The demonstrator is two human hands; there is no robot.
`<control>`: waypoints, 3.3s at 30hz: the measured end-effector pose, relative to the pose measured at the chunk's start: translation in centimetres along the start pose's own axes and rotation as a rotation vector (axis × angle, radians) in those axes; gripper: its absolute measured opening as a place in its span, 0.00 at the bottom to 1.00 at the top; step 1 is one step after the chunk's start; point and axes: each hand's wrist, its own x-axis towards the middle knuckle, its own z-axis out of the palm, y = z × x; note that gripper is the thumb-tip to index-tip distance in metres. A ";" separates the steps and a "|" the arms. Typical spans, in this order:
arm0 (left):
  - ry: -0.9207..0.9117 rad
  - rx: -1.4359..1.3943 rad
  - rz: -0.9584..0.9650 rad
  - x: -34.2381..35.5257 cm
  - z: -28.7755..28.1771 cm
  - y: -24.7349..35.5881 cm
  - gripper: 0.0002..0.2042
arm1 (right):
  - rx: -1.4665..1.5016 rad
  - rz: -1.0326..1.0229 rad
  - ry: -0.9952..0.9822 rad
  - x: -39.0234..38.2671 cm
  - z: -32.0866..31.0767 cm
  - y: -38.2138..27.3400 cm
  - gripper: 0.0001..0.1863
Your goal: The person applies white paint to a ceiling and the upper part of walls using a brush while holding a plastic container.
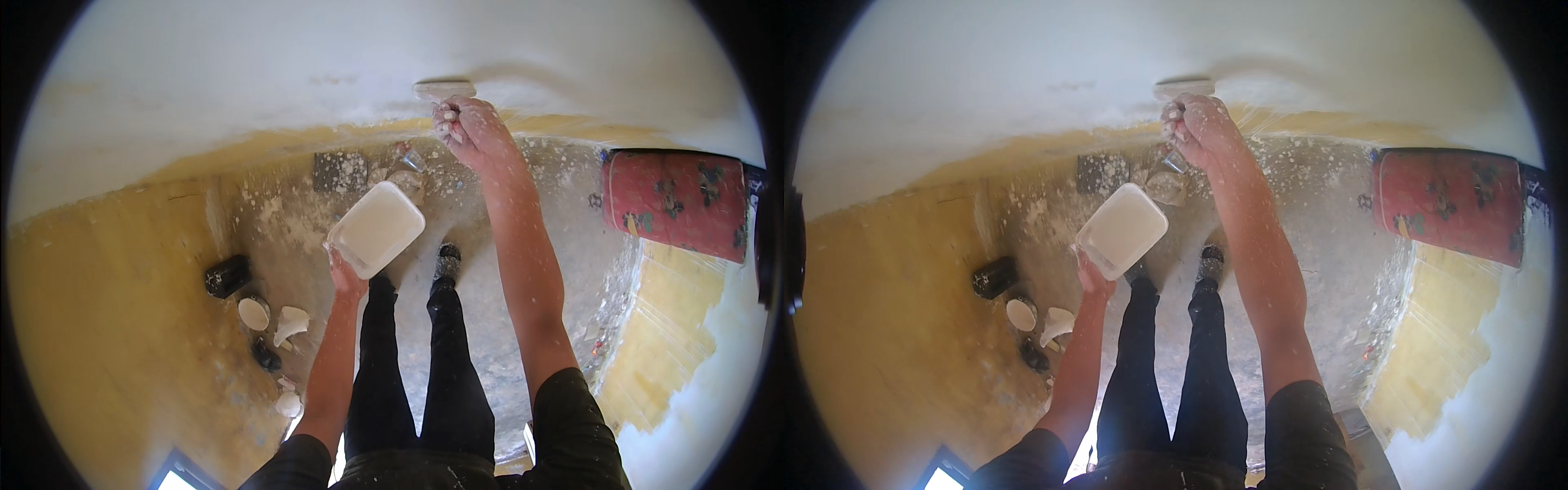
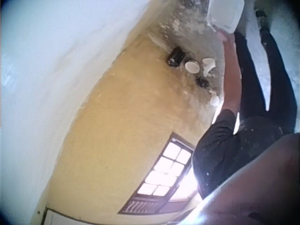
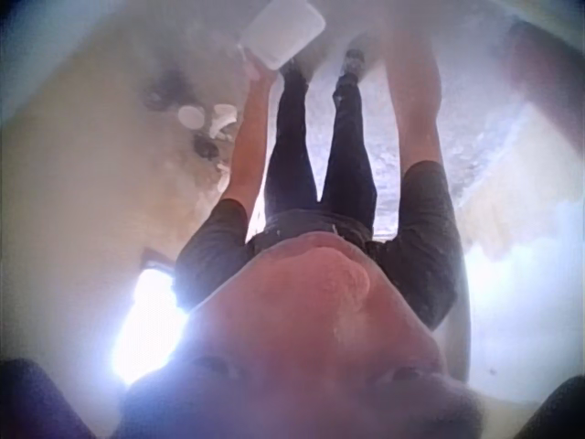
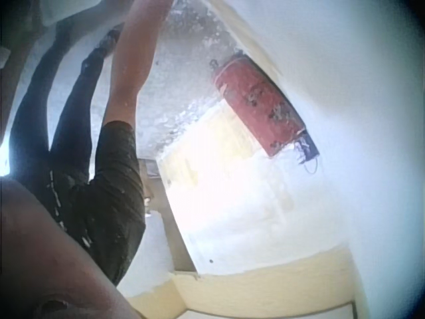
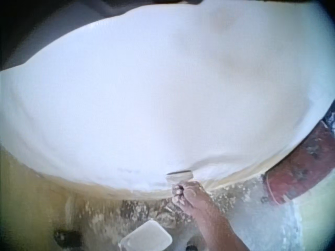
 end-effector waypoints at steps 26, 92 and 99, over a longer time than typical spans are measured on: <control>0.025 -0.044 -0.055 -0.4 0.5 -0.1 0.31 | -0.209 0.033 0.068 9.7 -13.0 14.4 0.19; -0.067 0.056 0.004 -3.7 8.9 -3.9 0.31 | -0.353 -0.111 0.070 0.2 -20.0 8.2 0.15; -0.120 0.033 -0.005 -2.9 8.7 -6.0 0.30 | 0.097 0.010 0.306 -18.2 -18.0 8.5 0.12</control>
